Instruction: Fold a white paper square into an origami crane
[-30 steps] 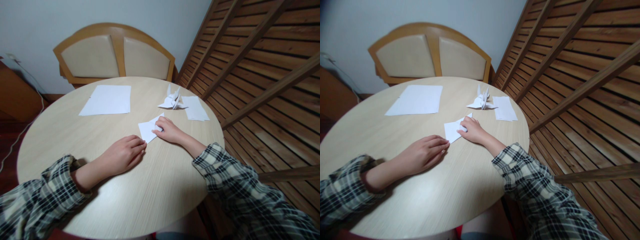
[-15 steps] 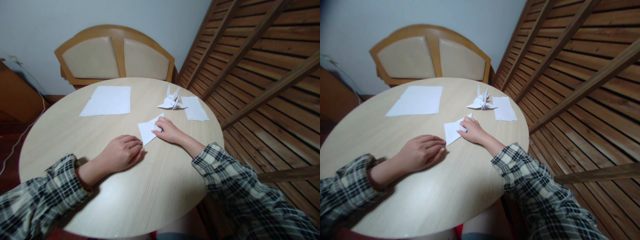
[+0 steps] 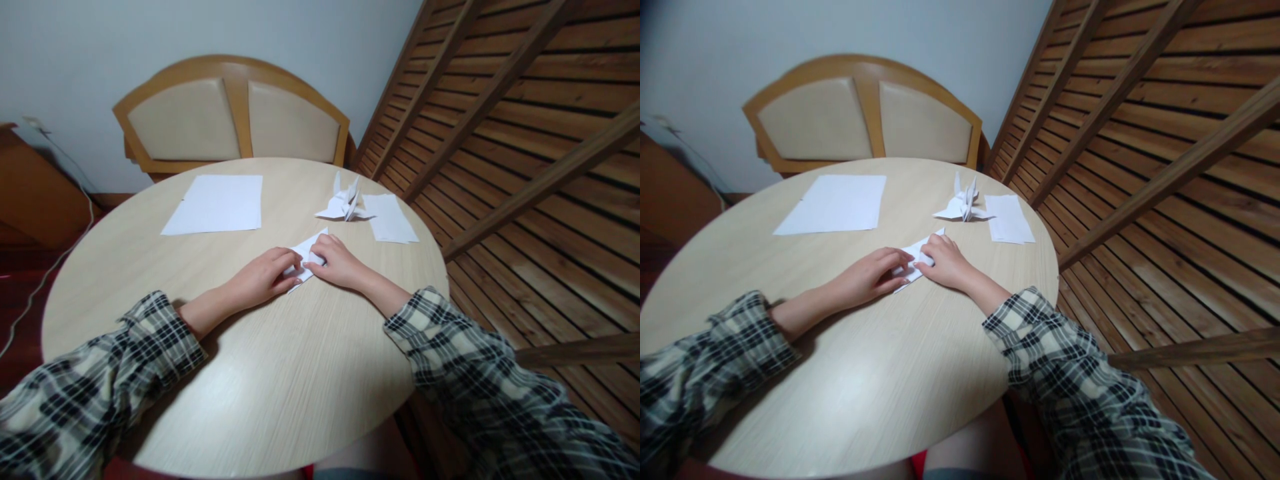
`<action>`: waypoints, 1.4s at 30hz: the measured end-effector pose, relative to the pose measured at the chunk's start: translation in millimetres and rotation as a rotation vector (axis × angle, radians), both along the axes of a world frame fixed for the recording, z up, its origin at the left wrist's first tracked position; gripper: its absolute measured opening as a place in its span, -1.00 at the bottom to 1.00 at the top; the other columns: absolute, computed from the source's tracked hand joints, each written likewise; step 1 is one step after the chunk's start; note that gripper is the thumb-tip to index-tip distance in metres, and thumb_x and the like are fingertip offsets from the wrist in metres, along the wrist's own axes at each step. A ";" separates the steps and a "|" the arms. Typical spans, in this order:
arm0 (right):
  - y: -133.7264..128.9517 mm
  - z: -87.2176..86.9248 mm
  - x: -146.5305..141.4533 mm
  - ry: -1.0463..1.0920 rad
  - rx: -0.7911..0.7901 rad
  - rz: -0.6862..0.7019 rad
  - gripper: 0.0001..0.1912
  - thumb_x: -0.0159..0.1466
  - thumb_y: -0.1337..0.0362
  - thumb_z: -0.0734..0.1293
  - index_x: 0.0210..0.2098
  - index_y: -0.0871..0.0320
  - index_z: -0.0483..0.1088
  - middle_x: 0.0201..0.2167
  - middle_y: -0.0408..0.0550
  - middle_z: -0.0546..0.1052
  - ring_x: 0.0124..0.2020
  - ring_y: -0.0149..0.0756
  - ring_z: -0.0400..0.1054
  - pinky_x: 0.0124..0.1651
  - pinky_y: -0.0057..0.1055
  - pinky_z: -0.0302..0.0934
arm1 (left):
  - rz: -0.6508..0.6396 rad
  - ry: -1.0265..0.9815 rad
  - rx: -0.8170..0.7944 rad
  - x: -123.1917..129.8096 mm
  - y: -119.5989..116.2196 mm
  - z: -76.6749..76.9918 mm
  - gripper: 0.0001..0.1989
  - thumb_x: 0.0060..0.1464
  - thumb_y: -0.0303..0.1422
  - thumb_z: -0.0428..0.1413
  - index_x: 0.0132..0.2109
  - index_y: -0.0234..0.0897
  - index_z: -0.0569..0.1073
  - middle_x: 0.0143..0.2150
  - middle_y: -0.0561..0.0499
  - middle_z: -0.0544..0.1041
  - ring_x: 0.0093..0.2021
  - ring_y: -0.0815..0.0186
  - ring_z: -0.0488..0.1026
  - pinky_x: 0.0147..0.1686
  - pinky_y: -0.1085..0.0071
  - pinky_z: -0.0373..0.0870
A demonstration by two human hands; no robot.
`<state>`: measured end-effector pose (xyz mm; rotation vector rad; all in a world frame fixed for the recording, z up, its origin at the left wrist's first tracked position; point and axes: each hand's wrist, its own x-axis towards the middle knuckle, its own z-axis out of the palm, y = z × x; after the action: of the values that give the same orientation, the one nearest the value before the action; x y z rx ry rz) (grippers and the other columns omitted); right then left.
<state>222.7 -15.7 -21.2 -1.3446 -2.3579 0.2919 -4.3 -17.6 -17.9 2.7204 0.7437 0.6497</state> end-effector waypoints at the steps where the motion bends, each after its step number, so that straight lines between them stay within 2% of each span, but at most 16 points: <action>1: -0.3 -0.2 0.4 -0.002 0.007 -0.014 -0.79 0.34 0.15 0.36 -0.36 0.14 0.40 -0.24 -0.03 0.37 -0.11 -0.17 0.22 0.02 -0.25 0.10 | -0.005 0.006 -0.003 -0.2 -0.1 -0.1 -0.83 0.32 -0.27 0.06 -0.06 -0.27 0.43 0.00 -0.17 0.54 -0.01 0.12 0.48 -0.01 0.16 0.46; 5: 0.5 0.4 5.6 -0.002 0.007 -0.067 -0.71 0.31 0.07 0.39 -0.40 0.13 0.39 -0.28 -0.03 0.37 -0.12 -0.15 0.23 0.00 -0.23 0.11 | -0.007 0.014 -0.019 -0.1 -0.8 -0.3 -0.84 0.32 -0.30 0.05 -0.09 -0.28 0.45 0.00 -0.18 0.54 0.01 0.11 0.47 0.01 0.14 0.45; 10: 4.4 1.1 15.7 0.089 -0.002 -0.043 -0.70 0.39 0.19 0.32 -0.47 0.12 0.32 -0.36 -0.08 0.37 -0.19 -0.23 0.25 0.00 -0.26 0.11 | 0.010 0.015 -0.049 1.6 -2.0 -0.7 -0.86 0.30 -0.34 0.06 -0.09 -0.26 0.48 0.01 -0.17 0.55 0.05 0.10 0.47 0.06 0.12 0.44; 15: 4.6 1.7 18.1 0.112 0.001 -0.057 -0.70 0.33 0.24 0.39 -0.51 0.12 0.30 -0.38 -0.10 0.36 -0.22 -0.24 0.25 -0.04 -0.28 0.11 | 0.018 0.022 -0.029 1.0 -2.6 -4.7 -0.71 0.31 -0.38 0.06 0.13 -0.26 0.48 0.09 -0.21 0.52 0.10 0.08 0.45 0.11 0.09 0.43; 20: 2.9 2.1 16.2 0.091 0.007 -0.069 -0.70 0.32 0.25 0.39 -0.51 0.12 0.31 -0.36 -0.08 0.36 -0.20 -0.22 0.24 -0.04 -0.28 0.10 | -0.016 0.073 0.051 -0.8 -1.8 -8.7 -0.63 0.33 -0.40 0.02 0.21 -0.26 0.50 0.14 -0.27 0.48 0.11 0.07 0.45 0.10 0.10 0.44; 26: 3.0 1.5 15.3 0.060 0.005 -0.086 -0.71 0.34 0.23 0.37 -0.50 0.13 0.33 -0.35 -0.06 0.37 -0.18 -0.20 0.24 0.00 -0.26 0.11 | -0.012 0.077 0.057 -0.9 -1.7 -7.1 -0.63 0.33 -0.39 0.03 0.22 -0.21 0.50 0.14 -0.25 0.49 0.11 0.06 0.46 0.09 0.09 0.45; 34: 0.7 1.3 11.0 -0.064 0.021 -0.164 -0.72 0.38 0.19 0.31 -0.45 0.13 0.38 -0.29 -0.01 0.40 -0.13 -0.14 0.22 -0.03 -0.22 0.08 | -0.018 0.065 0.072 -1.4 -0.2 -9.1 -0.63 0.34 -0.38 0.02 0.21 -0.21 0.50 0.13 -0.24 0.49 0.11 0.08 0.46 0.08 0.10 0.45; 42: -1.0 3.5 6.2 -0.151 0.023 -0.175 -0.73 0.41 0.18 0.26 -0.39 0.12 0.41 -0.23 0.03 0.43 -0.07 -0.07 0.21 -0.01 -0.18 0.07 | -0.026 0.085 0.089 -0.9 0.0 -7.2 -0.63 0.36 -0.35 0.00 0.21 -0.24 0.50 0.13 -0.24 0.50 0.11 0.09 0.46 0.09 0.12 0.45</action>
<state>228.9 -16.7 -17.7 -1.5999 -2.3341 0.1152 -5.2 -17.7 -25.1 2.8491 0.7138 0.5776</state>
